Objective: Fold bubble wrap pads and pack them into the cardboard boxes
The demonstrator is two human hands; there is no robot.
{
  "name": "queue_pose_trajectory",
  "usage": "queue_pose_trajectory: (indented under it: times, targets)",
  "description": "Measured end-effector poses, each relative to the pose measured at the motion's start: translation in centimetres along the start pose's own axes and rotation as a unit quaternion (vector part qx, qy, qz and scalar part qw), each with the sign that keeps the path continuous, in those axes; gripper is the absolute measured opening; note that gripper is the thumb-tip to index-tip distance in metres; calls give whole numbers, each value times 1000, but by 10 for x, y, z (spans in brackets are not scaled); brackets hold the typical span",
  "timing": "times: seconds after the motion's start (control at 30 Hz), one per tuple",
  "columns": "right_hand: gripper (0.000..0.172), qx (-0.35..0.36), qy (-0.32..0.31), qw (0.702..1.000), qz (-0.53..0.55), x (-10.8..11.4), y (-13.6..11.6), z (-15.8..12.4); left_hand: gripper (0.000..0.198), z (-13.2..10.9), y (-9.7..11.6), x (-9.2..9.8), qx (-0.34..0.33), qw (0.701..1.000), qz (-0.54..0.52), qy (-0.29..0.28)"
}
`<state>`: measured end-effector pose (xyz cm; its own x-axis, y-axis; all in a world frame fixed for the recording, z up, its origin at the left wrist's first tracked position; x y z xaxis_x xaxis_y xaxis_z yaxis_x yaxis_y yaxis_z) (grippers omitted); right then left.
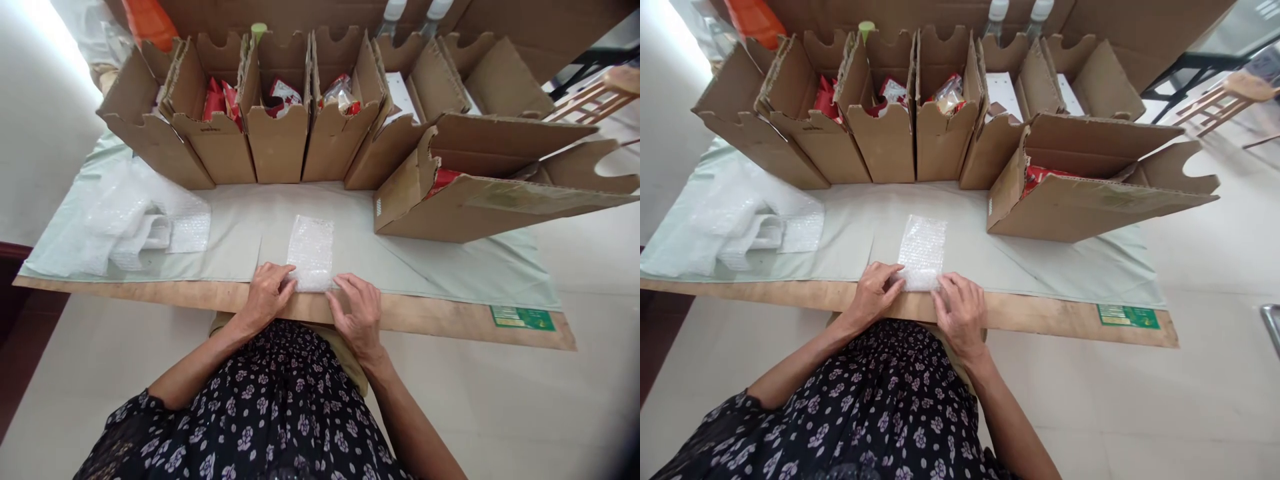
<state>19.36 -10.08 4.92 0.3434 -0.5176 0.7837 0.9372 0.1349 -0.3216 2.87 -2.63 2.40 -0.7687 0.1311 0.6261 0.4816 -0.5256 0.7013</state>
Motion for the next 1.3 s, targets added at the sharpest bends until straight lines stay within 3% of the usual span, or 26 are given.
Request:
queue_pose_trajectory:
  times: [0.1, 0.23, 0.4, 0.53, 0.67, 0.8, 0.93, 1.07, 1.2, 1.3]
  targets:
    - [26, 66, -28, 997, -26, 1, -19, -4, 29, 2, -4, -7, -5, 1000, 18, -17]
    - [27, 97, -91, 990, -42, -23, -25, -3, 33, 6, -5, -11, -4, 999, 36, -32]
    - [18, 77, -60, 995, -30, -26, -16, 1, 39, 1, 11, 3, -56, 998, 15, -19]
    - [16, 52, -44, 998, 19, -21, -11, 2, 19, -8, 25, 6, -117, 992, 12, -52]
    - [15, 14, -67, 995, 69, -22, -1, 7, 16, -1, 17, 5, -72, 995, -38, -55]
    - [21, -8, -42, 999, 16, -11, 10, 10, 18, 10, 2, -6, -2, 998, -5, -65]
    - [22, 65, -58, 996, -6, -12, -4, 8, 20, 13, -5, -9, 16, 997, 45, -54]
    - [22, 93, -90, 992, -9, -25, -8, 9, 25, 6, 3, -1, -13, 999, 27, -34]
    - [21, 92, -103, 990, 2, -26, -3, 14, 24, 0, 17, -1, -71, 995, 18, -73]
    - [32, 98, -141, 985, -8, -29, 0, 16, 24, 1, 19, -4, -86, 992, 21, -95]
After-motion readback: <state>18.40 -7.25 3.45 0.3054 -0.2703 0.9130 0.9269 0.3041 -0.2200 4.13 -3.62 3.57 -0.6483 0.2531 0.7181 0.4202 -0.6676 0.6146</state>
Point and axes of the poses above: each hand's wrist, its own z-axis towards the middle knuckle, its own x-axis out of the back of the hand, y = z × x, the point moved 10 cm from there along z, towards the middle knuckle, and after that the axes turned 10 degrees about -z, right-handed, at the moved point
